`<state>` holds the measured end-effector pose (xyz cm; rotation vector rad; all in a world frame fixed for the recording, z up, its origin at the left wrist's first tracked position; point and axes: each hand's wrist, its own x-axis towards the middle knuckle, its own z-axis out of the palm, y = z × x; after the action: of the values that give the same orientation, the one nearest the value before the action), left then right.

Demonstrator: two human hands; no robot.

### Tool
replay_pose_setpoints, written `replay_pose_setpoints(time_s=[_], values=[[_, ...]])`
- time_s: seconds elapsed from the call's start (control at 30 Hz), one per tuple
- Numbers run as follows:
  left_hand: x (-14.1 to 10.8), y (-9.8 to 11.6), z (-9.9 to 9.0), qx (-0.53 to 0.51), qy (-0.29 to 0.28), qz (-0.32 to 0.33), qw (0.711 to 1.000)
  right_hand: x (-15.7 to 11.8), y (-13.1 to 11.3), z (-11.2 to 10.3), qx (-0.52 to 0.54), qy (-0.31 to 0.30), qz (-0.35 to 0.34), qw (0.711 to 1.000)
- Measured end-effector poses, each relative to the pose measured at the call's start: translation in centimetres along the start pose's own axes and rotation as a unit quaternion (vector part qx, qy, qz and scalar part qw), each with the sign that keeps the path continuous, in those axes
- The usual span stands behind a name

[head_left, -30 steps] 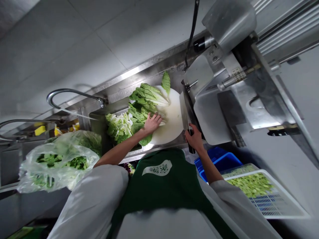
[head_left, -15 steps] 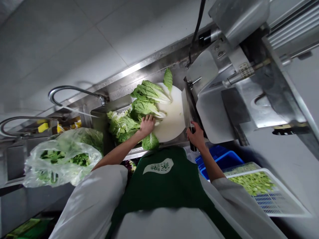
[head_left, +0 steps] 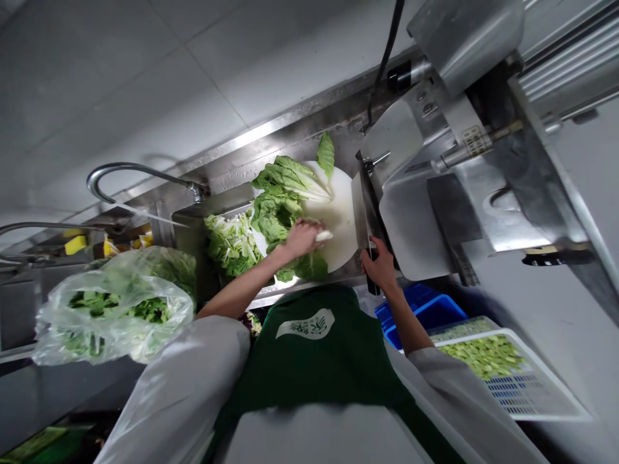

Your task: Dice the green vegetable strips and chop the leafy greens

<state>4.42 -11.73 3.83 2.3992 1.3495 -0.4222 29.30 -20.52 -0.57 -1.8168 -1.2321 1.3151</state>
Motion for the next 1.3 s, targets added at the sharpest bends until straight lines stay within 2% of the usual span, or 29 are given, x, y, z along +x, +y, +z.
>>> replay_pose_setpoints(time_s=[0.1, 0.2, 0.33, 0.43, 0.53, 0.67, 0.73, 0.77, 0.83, 0.93, 1.0, 1.03, 1.1, 1.2, 1.23, 1.3], values=[[0.8, -2.6, -1.5, 0.008, -0.005, -0.043, 0.999, 0.0, -0.2, 0.0, -0.006, -0.001, 0.002, 1.0], [1.6, -4.7, -1.4, 0.048, -0.032, -0.04, 0.998, 0.0, -0.5, 0.0, -0.009, -0.002, 0.004, 1.0], [2.7, -5.7, -0.5, 0.065, -0.043, -0.003, 0.997, 0.1, -0.5, 0.0, -0.019, -0.007, -0.001, 1.0], [3.1, -6.1, -1.0, 0.051, -0.056, 0.004, 0.997, 0.2, -0.4, 0.0, -0.024, -0.003, -0.002, 1.0], [2.0, -7.4, -2.9, -0.007, 0.017, 0.005, 1.0, 0.3, -0.2, -0.2, -0.021, -0.001, -0.008, 1.0], [-1.8, -10.1, -6.6, -0.071, 0.159, -0.031, 0.984, 0.4, -0.1, -0.3, -0.019, 0.002, -0.009, 1.0], [-3.3, -10.6, -8.0, -0.065, 0.19, -0.042, 0.979, 0.3, -0.2, -0.3, -0.01, -0.002, 0.0, 1.0], [-3.6, -10.4, -8.2, -0.055, 0.186, -0.038, 0.98, 0.3, -0.3, -0.2, -0.007, -0.005, 0.005, 1.0], [-3.0, -9.4, -7.7, -0.021, 0.135, -0.021, 0.99, 0.1, -0.7, 0.0, -0.005, -0.007, 0.009, 1.0], [0.1, -7.3, -5.1, 0.054, 0.007, 0.009, 0.998, 0.0, -1.0, 0.2, -0.007, -0.009, 0.004, 1.0], [1.9, -6.1, -3.5, 0.1, -0.053, 0.027, 0.993, -0.1, -1.0, 0.3, -0.007, -0.01, 0.001, 1.0], [2.2, -5.6, -2.9, 0.114, -0.063, 0.034, 0.991, -0.1, -1.0, 0.4, -0.007, -0.008, 0.001, 1.0], [1.5, -4.6, -2.3, 0.115, -0.035, 0.037, 0.992, 0.0, -0.8, 0.3, -0.005, -0.001, 0.003, 1.0], [-1.9, -2.3, -1.2, 0.083, 0.038, 0.033, 0.995, 0.1, -0.7, 0.1, 0.009, 0.004, 0.011, 1.0], [-3.2, -1.3, -0.3, 0.072, 0.04, 0.032, 0.996, 0.1, -0.8, 0.1, 0.014, 0.002, 0.014, 1.0], [-5.1, 0.4, 2.0, 0.057, -0.006, 0.036, 0.998, 0.1, -0.8, 0.1, 0.017, -0.001, 0.015, 1.0]])
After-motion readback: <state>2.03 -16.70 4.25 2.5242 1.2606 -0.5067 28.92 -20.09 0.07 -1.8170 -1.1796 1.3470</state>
